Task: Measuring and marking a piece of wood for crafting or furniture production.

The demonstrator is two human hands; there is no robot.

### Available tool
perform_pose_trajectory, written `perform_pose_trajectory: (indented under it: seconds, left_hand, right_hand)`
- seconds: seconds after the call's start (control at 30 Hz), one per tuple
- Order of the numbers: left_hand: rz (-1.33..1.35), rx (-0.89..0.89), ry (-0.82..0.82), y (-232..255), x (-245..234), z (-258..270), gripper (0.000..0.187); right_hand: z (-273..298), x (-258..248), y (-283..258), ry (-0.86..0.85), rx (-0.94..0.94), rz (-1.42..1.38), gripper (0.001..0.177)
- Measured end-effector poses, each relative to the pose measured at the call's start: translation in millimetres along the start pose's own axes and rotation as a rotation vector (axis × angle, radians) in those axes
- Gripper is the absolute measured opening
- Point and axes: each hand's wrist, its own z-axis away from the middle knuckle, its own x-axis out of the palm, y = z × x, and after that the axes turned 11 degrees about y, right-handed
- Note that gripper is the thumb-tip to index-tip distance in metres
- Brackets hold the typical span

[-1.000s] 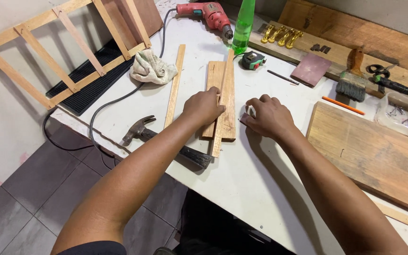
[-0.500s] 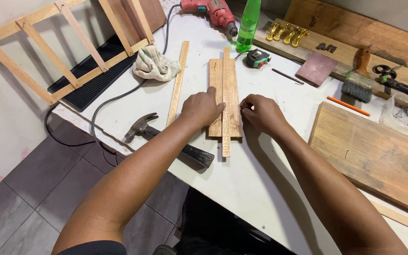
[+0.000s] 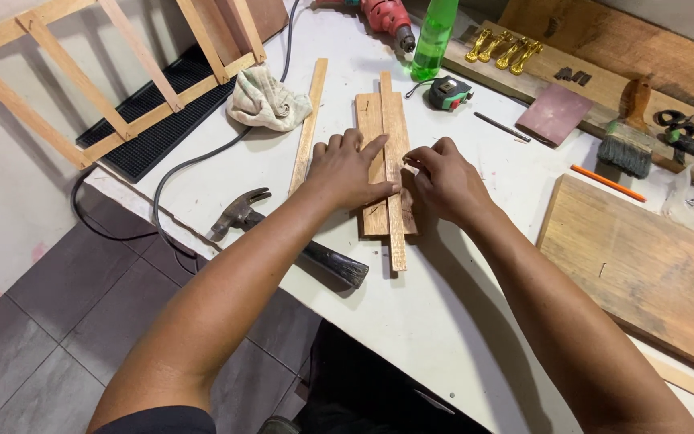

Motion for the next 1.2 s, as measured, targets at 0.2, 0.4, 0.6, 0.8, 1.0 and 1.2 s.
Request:
perform_pose_trajectory:
  seconds: [0.2,0.4,0.6,0.8,1.0,1.2]
  left_hand:
    - [-0.073,0.061,0.083,-9,23,-9,0.096]
    - [-0.008,0.002,0.057,-9,25,-8,0.103]
    - [-0.077,-0.082,-0.08,-7,5,-15,0.138]
    - [-0.076,-0.068,-0.165,-8,6,-28,0.148]
    - [-0.089,-0.049,-0.19,-11,15,-33,0.153]
    - [-0.072,-0.091,-0.221,-8,12,-35,0.153]
  right_hand:
    - [4,8,3,0.126,-0.161,-0.076,0.027]
    - [7,11,10,0.13,-0.469,0.042,0.038]
    - [3,16,13,-0.064,-0.479,0.161,0.058]
    - [-38,8,-13,-0.216,-0.388,0.3,0.081]
    - [-94,63,33,0.03,-0.409,0.265,0.062]
    - [-75,33,5,-0.111,-0.305,0.2,0.053]
